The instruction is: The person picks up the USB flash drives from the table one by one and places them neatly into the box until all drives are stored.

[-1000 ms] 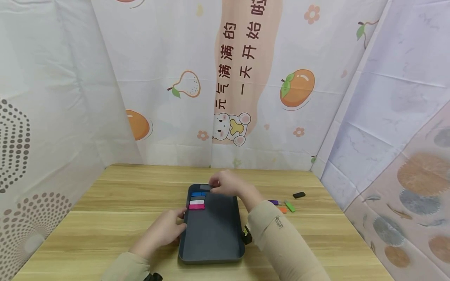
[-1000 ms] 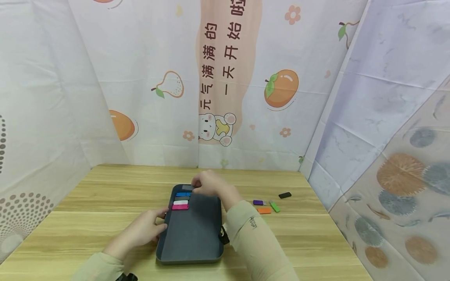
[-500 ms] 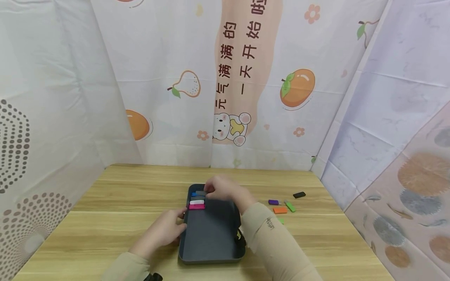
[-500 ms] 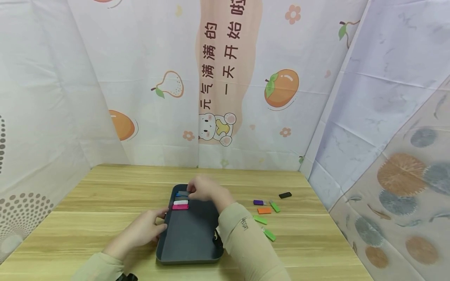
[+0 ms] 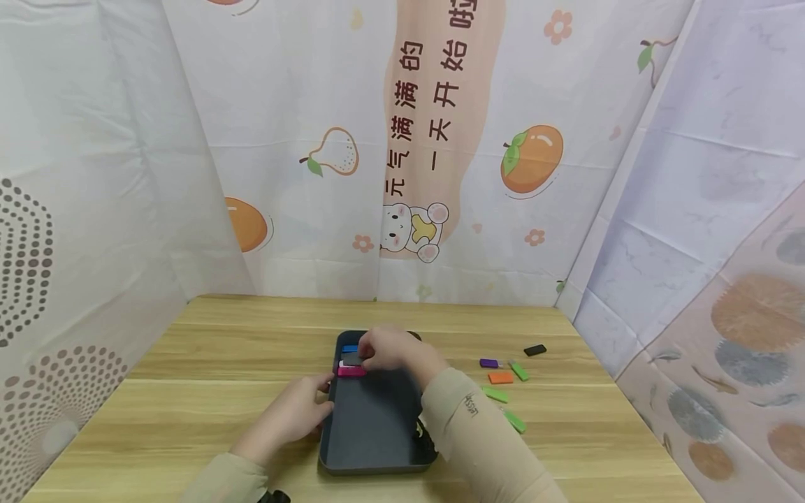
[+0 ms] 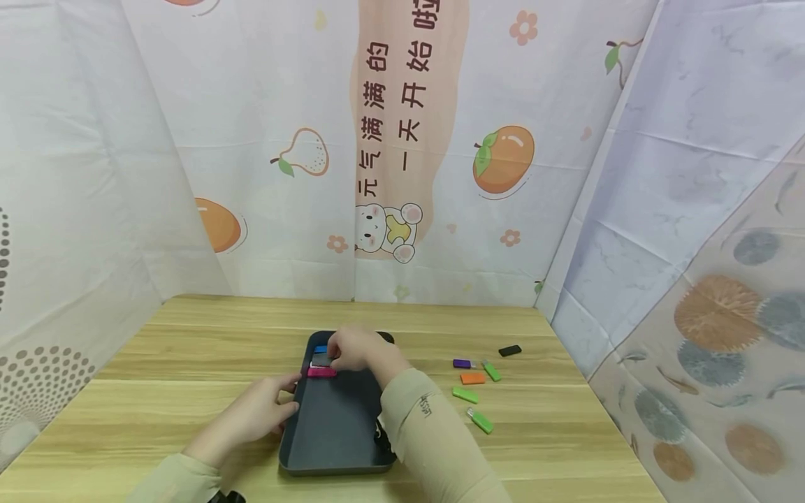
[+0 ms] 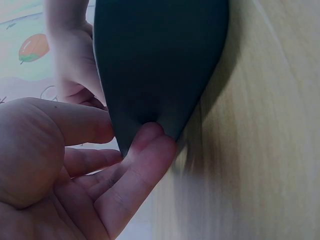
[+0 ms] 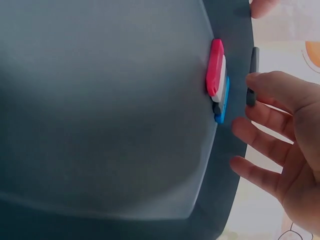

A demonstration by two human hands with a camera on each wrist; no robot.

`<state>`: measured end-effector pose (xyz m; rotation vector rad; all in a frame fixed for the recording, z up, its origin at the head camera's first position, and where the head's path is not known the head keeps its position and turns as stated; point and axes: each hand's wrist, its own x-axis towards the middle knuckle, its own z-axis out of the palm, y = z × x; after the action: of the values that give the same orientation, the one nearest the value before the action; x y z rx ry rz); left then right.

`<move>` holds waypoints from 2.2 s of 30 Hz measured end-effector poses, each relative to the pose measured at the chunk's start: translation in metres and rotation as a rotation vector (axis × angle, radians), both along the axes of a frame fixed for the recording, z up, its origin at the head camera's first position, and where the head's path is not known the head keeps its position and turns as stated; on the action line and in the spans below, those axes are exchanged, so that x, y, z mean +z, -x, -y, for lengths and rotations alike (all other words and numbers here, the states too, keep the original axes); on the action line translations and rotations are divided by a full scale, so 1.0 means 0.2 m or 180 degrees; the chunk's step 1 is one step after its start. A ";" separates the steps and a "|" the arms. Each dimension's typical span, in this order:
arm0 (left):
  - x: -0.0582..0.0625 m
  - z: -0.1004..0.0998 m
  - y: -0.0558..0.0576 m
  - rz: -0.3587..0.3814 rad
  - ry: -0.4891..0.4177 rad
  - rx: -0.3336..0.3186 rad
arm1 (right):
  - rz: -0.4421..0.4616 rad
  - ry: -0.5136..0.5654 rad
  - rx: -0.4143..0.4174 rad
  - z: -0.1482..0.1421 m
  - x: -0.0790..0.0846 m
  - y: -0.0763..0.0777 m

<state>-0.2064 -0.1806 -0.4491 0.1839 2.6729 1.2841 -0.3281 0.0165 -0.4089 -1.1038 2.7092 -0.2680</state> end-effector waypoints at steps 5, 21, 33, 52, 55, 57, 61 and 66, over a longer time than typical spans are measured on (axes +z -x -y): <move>0.00 0.00 0.00 0.0004 -0.0009 0.0019 | 0.0070 -0.0037 -0.0010 0.02 -0.01 -0.02; -0.01 0.00 0.00 -0.0069 0.0034 -0.0009 | 0.0163 -0.0217 -0.0044 0.07 -0.07 -0.04; 0.00 0.00 0.00 -0.0036 0.0033 -0.0015 | 0.0117 -0.0340 -0.0085 0.09 -0.08 -0.06; 0.00 0.01 0.00 -0.0011 0.0005 -0.0020 | 0.0014 -0.0506 -0.0140 0.12 -0.10 -0.06; 0.00 0.01 0.00 -0.0015 0.0014 -0.0019 | -0.0017 -0.0551 -0.0154 0.12 -0.11 -0.06; 0.00 0.01 -0.01 -0.0010 0.0014 -0.0012 | -0.0038 -0.0570 -0.0156 0.12 -0.11 -0.06; 0.00 0.01 -0.01 -0.0020 0.0019 -0.0002 | -0.0077 -0.0596 -0.0148 0.12 -0.11 -0.06; 0.00 0.01 -0.01 -0.0044 0.0039 -0.0012 | -0.0123 -0.0660 -0.0171 0.13 -0.11 -0.07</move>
<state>-0.2050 -0.1821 -0.4485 0.1967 2.6899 1.2697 -0.3150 -0.0096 -0.4310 -0.9885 2.7277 0.0269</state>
